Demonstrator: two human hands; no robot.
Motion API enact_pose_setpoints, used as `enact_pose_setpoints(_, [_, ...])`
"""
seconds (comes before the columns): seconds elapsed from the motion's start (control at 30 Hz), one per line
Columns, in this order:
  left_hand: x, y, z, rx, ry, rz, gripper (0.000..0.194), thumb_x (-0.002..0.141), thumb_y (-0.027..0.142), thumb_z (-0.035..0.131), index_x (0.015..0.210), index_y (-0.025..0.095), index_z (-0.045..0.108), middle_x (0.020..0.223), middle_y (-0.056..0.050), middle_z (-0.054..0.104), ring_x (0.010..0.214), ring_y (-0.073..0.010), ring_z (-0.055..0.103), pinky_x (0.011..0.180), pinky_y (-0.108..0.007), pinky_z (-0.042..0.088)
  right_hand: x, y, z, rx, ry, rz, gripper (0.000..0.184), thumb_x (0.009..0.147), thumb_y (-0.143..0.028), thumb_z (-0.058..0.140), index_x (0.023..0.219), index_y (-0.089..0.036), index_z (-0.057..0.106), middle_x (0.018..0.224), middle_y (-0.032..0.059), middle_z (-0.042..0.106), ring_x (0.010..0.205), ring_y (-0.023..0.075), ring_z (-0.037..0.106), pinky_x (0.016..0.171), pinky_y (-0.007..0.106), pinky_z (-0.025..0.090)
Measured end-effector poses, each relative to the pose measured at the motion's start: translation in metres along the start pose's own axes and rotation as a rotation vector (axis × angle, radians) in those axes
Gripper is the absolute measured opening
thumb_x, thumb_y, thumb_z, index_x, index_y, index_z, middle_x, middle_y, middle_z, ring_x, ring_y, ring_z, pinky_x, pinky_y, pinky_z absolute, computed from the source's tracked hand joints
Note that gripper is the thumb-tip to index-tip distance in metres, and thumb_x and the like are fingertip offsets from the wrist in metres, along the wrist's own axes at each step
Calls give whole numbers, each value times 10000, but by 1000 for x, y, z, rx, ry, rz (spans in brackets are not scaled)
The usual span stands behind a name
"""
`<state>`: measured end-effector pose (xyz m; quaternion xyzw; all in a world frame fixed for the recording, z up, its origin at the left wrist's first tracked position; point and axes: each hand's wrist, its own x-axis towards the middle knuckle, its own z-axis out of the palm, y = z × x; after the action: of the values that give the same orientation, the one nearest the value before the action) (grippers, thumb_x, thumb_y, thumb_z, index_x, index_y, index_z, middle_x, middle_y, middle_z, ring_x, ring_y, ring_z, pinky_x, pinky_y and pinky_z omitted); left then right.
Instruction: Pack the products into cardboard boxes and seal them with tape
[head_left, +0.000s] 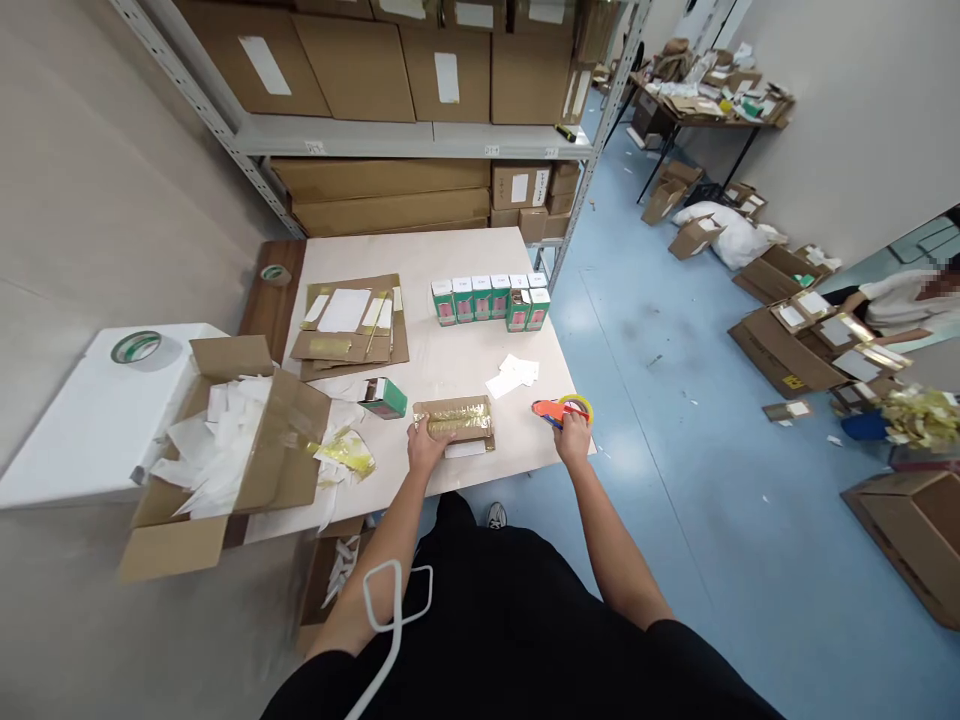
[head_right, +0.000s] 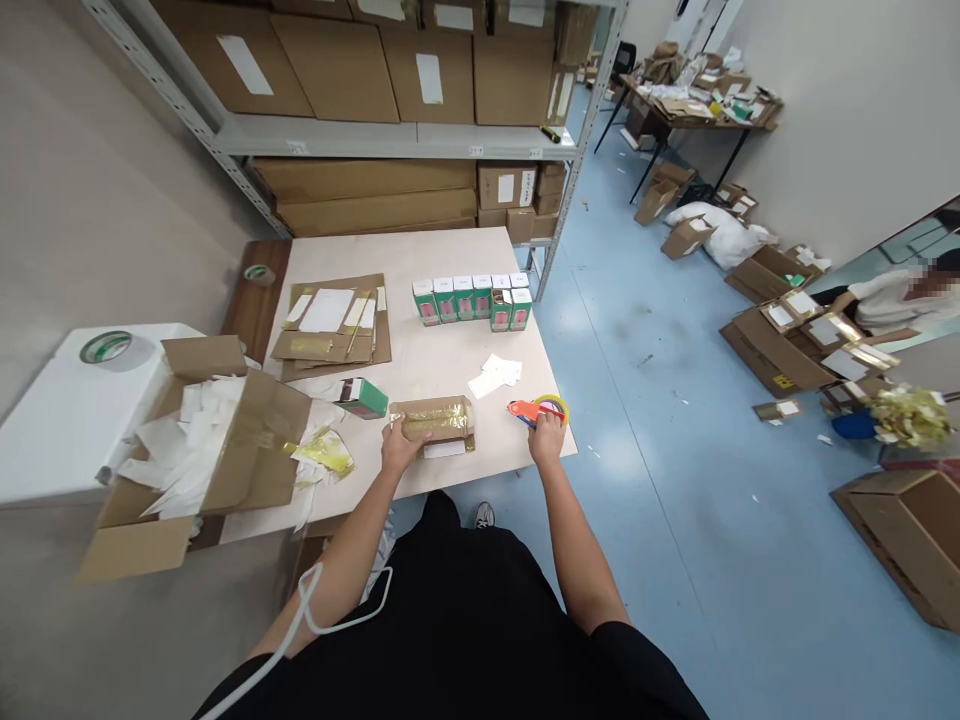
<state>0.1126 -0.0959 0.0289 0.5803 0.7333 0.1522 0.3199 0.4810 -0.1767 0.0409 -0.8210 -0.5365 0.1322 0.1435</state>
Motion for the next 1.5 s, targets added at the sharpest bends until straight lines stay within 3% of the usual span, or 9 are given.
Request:
enact_pose_setpoints(0.2, [0,-5,-1,-19,25,24,976,735,561,825,1545,214,405,1543,-192,424,1436,-368,461,1180,-468,414,5,-32,-18,152,75,-57,391,887,-267,614,1263,-159,631,1274,194,638,1222,383,520,1040,523,414])
enact_pose_setpoints(0.37, [-10,-27,-10,22,70,1,856,767,467,811,1508,237,448,1483,-171,502,1398,-343,509,1163,-455,435,9,-57,-22,348,54,-149,332,851,-346,661,1147,-195,668,1185,148,675,1148,357,579,1001,490,472])
enact_pose_setpoints(0.5, [-1,-26,-12,53,13,62,836,810,460,770,1534,234,419,1538,-187,469,1436,-355,478,1170,-457,423,5,-72,-19,530,-1,-96,312,828,-453,666,1039,-223,656,1074,99,687,1000,312,627,895,439,517])
enact_pose_setpoints(0.67, [28,-9,-13,42,-77,25,853,807,395,754,1549,212,374,1603,-201,413,1466,-356,454,1155,-446,428,7,-91,1,764,-70,7,362,789,-542,695,931,-213,644,901,55,694,838,263,624,783,388,531])
enact_pose_setpoints(0.83, [41,-6,-13,-24,-71,35,841,777,328,782,1517,177,411,1578,-210,457,1463,-329,468,1185,-418,399,19,-116,34,1105,-191,36,464,744,-550,728,1027,-190,656,983,77,738,940,263,671,874,409,548])
enact_pose_setpoints(0.93, [39,-10,-12,-52,-74,50,842,754,264,788,1509,169,426,1562,-207,485,1460,-322,473,1197,-416,390,22,-128,52,1155,-307,41,473,702,-542,749,1001,-193,641,969,81,753,953,265,691,894,416,552])
enact_pose_setpoints(1.2, [18,-14,-3,-6,-91,52,928,749,365,818,1561,182,406,1585,-197,459,1468,-349,462,1181,-425,408,6,-104,59,1081,-397,48,523,757,-589,699,1085,-185,643,1101,101,763,1039,270,698,897,388,554])
enact_pose_setpoints(1.33, [7,-15,11,41,-107,73,933,770,419,808,1575,185,400,1592,-206,445,1464,-367,456,1157,-439,418,-5,-91,59,1110,-347,77,501,772,-576,707,1081,-186,646,1072,94,764,1001,266,701,888,394,557])
enact_pose_setpoints(1.5, [13,-16,22,70,-133,153,806,904,492,683,1596,202,390,1590,-183,459,1440,-349,478,1157,-439,402,6,-90,54,1198,-283,146,529,671,-556,808,1024,-193,656,1008,75,771,985,272,696,922,418,548])
